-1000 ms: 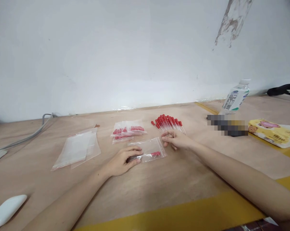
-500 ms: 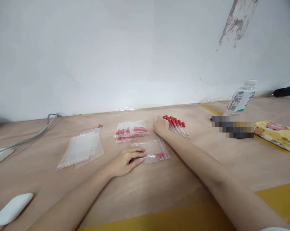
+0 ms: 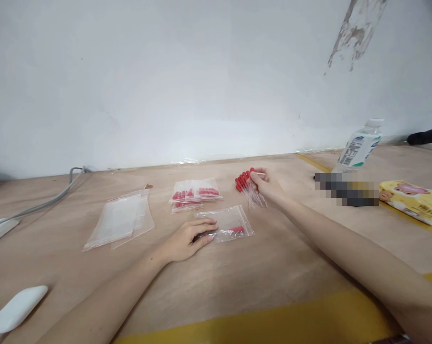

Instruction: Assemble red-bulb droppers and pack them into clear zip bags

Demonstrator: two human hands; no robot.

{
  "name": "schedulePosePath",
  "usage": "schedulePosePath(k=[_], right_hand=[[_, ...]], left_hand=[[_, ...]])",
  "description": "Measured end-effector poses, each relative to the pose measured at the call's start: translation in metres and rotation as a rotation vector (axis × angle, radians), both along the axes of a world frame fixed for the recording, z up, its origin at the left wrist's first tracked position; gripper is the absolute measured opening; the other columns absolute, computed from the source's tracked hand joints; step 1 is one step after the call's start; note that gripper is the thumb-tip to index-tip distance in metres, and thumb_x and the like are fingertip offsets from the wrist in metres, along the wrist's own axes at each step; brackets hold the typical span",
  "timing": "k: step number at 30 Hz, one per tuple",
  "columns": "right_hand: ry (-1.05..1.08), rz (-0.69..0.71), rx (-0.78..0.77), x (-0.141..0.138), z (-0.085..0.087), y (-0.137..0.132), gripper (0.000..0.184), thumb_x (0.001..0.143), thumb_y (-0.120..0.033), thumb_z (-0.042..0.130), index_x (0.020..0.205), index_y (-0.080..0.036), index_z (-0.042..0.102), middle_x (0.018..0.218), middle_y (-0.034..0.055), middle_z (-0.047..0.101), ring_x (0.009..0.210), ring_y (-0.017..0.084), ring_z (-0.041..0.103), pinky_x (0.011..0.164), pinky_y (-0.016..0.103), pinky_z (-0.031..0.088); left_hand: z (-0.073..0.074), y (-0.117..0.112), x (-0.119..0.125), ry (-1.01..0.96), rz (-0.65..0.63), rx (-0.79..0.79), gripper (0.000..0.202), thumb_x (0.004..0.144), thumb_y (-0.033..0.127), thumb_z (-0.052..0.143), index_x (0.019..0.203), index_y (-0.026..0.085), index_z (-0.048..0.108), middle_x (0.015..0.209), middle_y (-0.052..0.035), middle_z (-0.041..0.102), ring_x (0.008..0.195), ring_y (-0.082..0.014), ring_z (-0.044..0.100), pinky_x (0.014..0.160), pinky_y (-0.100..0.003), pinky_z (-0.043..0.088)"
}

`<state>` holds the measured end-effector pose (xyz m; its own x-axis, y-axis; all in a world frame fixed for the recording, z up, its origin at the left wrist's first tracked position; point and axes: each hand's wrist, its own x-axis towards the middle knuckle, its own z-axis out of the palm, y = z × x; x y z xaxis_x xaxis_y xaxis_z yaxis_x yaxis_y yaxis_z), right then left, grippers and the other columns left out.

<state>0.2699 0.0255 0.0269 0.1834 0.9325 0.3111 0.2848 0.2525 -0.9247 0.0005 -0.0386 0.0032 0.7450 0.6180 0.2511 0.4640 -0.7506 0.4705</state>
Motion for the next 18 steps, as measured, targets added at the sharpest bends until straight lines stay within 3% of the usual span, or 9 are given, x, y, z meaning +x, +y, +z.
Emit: schedulePosePath(k=[3, 7, 12, 14, 18], right_hand=[[0.258, 0.064, 0.031, 0.014, -0.015, -0.024, 0.044, 0.073, -0.047, 0.059, 0.1, -0.024, 0.032, 0.066, -0.0059, 0.053, 0.042, 0.007, 0.044, 0.038, 0.019, 0.038], [0.379, 0.069, -0.061, 0.013, -0.03, -0.041, 0.028, 0.077, -0.033, 0.055, 0.095, -0.024, 0.035, 0.066, -0.0062, 0.05, 0.047, 0.008, 0.051, 0.043, 0.021, 0.044], [0.56, 0.117, -0.239, -0.003, -0.035, -0.052, 0.02, 0.076, -0.021, 0.053, 0.088, -0.024, 0.037, 0.069, -0.0047, 0.053, 0.057, 0.011, 0.059, 0.058, 0.027, 0.051], [0.476, 0.228, -0.319, -0.003, -0.034, -0.055, 0.02, 0.074, -0.022, 0.058, 0.084, -0.022, 0.041, 0.07, -0.0026, 0.056, 0.06, 0.012, 0.06, 0.061, 0.028, 0.05], [-0.046, 0.431, -0.278, 0.014, -0.032, -0.054, 0.021, 0.065, -0.03, 0.069, 0.075, -0.017, 0.057, 0.058, -0.0038, 0.053, 0.053, 0.009, 0.049, 0.05, 0.022, 0.04]], left_hand=[[0.0, 0.0, 0.0, 0.018, 0.003, 0.018, 0.034, 0.09, 0.032, 0.044, 0.122, 0.025, 0.054, 0.127, -0.0041, 0.054, 0.118, -0.0203, 0.049, 0.102, -0.04, 0.038], [0.002, -0.001, 0.001, 0.03, 0.013, 0.024, 0.035, 0.09, 0.034, 0.043, 0.123, 0.025, 0.052, 0.126, -0.0038, 0.055, 0.118, -0.0207, 0.049, 0.101, -0.041, 0.039], [0.003, -0.002, 0.0, 0.048, 0.045, 0.008, 0.04, 0.089, 0.036, 0.044, 0.128, 0.024, 0.046, 0.129, -0.0045, 0.052, 0.118, -0.0217, 0.048, 0.1, -0.041, 0.04], [0.003, -0.002, 0.0, 0.046, 0.055, 0.004, 0.042, 0.089, 0.036, 0.044, 0.13, 0.025, 0.044, 0.131, -0.0047, 0.05, 0.118, -0.0218, 0.048, 0.099, -0.04, 0.04], [0.003, -0.003, 0.0, 0.053, 0.068, 0.003, 0.042, 0.089, 0.035, 0.044, 0.13, 0.024, 0.043, 0.131, -0.0053, 0.05, 0.118, -0.0219, 0.048, 0.099, -0.04, 0.041]])
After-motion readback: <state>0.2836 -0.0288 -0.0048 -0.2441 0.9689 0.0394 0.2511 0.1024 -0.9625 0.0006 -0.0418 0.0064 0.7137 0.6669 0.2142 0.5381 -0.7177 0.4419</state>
